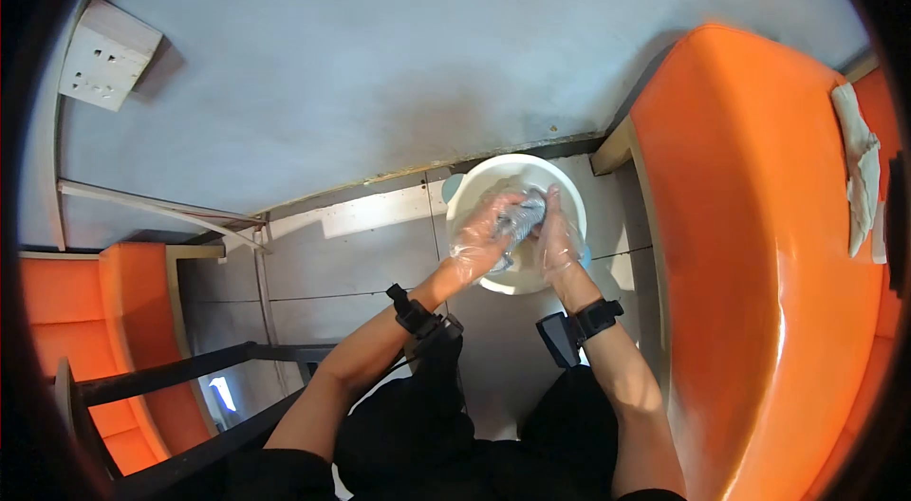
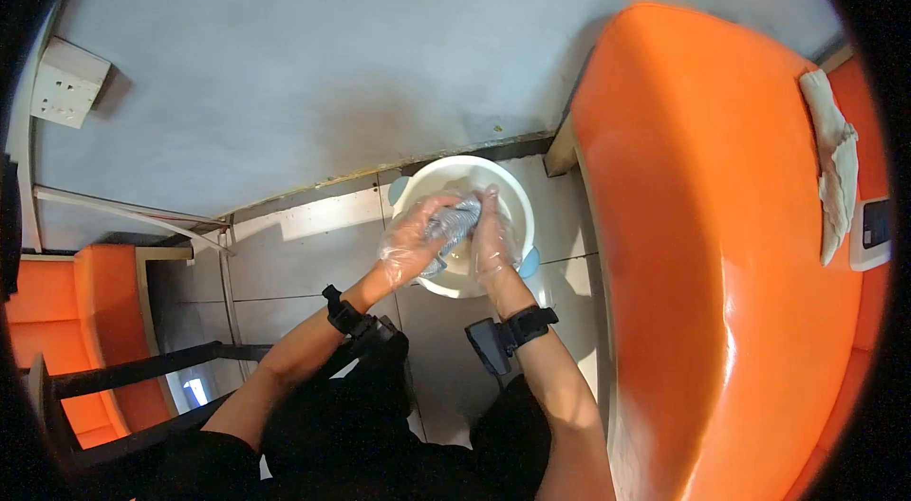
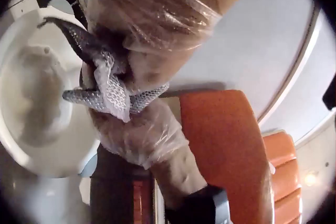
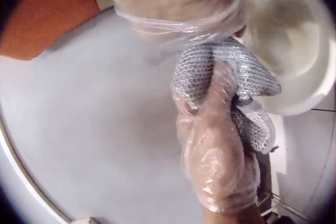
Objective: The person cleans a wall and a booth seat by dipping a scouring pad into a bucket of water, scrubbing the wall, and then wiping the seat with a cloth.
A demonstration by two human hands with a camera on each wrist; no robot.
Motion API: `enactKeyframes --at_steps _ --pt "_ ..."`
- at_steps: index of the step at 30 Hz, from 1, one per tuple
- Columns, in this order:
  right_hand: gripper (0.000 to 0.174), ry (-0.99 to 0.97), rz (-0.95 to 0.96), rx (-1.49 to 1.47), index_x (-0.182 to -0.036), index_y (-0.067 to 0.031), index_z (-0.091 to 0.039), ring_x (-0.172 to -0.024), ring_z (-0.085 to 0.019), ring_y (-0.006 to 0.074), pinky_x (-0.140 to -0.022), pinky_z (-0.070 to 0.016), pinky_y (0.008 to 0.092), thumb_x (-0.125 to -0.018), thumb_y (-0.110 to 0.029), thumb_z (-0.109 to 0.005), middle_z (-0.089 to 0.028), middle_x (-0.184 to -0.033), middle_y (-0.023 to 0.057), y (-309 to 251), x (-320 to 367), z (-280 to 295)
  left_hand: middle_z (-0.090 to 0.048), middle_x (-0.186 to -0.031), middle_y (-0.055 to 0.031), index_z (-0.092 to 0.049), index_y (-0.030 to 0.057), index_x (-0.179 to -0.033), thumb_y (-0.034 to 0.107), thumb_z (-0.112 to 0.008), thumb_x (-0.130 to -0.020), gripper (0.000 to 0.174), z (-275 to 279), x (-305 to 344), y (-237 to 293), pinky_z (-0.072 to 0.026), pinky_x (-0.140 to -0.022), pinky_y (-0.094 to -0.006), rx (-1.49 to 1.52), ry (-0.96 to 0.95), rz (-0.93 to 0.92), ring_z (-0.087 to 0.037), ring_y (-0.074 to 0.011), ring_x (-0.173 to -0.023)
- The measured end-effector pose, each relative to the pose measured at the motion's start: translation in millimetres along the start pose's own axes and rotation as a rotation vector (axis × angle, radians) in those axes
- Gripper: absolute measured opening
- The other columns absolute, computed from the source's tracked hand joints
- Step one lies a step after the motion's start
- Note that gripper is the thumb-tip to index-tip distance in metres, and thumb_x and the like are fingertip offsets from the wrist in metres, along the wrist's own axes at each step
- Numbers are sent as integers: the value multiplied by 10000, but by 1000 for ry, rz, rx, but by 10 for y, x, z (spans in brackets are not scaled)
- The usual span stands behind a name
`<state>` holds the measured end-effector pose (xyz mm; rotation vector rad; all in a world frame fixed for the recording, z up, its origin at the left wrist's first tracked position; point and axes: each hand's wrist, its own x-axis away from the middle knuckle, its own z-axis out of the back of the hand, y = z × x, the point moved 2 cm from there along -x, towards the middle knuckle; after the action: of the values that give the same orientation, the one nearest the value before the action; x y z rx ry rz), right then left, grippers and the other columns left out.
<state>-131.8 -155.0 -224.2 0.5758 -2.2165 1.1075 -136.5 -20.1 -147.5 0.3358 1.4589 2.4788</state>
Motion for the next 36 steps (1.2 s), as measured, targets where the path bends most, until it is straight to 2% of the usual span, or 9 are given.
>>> enactKeyframes --at_steps 6,9,14,20,23,25,29,31,36 --pt "502 148 123 158 -1261 -60 -561 -1080 -538 151 -969 -416 320 -1026 -458 -366 -573 -1235 65 -100 45 14 -614 -1160 -75 -571 181 -1225 85 -665 -841 407 139 -98 -64 -475 -957 -360 88 -76 34 -593 -268 -1085" --pt "438 178 90 242 -1221 -91 -583 -1021 -564 124 -920 -442 293 -1027 -432 -388 -607 -1186 42 -92 53 30 -618 -1148 -88 -593 183 -1201 71 -661 -842 383 135 -99 -110 -492 -926 -377 -245 -173 -74 -603 -289 -1050" --pt "363 127 119 224 -1175 -97 -599 -948 -601 113 -880 -475 282 -1016 -388 -450 -659 -1073 25 -134 158 49 -573 -1142 -112 -621 223 -1211 -117 -593 -709 607 731 -140 189 -528 -823 -404 -429 404 -191 -590 -342 -1002" --pt "335 119 111 227 -1156 -91 -607 -926 -608 110 -861 -486 283 -1013 -363 -475 -667 -1045 27 -99 100 23 -579 -1099 -120 -644 173 -1141 -112 -641 -719 509 1242 -390 -43 -523 -758 -369 -756 544 -708 -591 -302 -947" --pt "316 110 139 312 -1147 -71 -607 -947 -605 132 -861 -485 297 -1002 -328 -497 -653 -1066 54 -84 127 -45 -586 -1058 -137 -664 137 -1090 -66 -660 -747 399 999 -415 -412 -507 -801 -345 -529 382 -336 -589 -307 -959" --pt "297 118 175 368 -1141 -57 -607 -957 -604 154 -866 -483 310 -986 -298 -527 -644 -1073 76 -74 127 -19 -581 -1054 -141 -659 80 -1091 -35 -638 -782 330 832 -407 -624 -484 -873 -345 -773 309 -375 -586 -292 -999" --pt "351 414 767 1350 -1194 -37 -538 -1051 -582 326 -944 -461 418 -891 -207 -589 -583 -1170 174 -245 251 241 -587 -1125 -114 -554 4 -1216 30 -635 -834 392 492 -238 -800 -455 -948 -318 -61 276 -162 -562 -205 -1070" --pt "419 597 837 1739 -1254 -44 -503 -1087 -567 307 -964 -458 423 -885 -218 -601 -549 -1205 172 -338 284 384 -589 -1171 -100 -507 1 -1250 73 -647 -868 414 475 -148 -390 -439 -977 -314 388 421 526 -554 -201 -1105" --pt "452 588 255 1375 -1320 -70 -488 -898 -625 253 -829 -511 334 -968 -352 -528 -658 -951 128 -41 -140 793 -583 -1178 -103 -476 7 -1255 164 -649 -896 429 527 -148 -999 -466 -937 -325 878 611 503 -555 -210 -1107"
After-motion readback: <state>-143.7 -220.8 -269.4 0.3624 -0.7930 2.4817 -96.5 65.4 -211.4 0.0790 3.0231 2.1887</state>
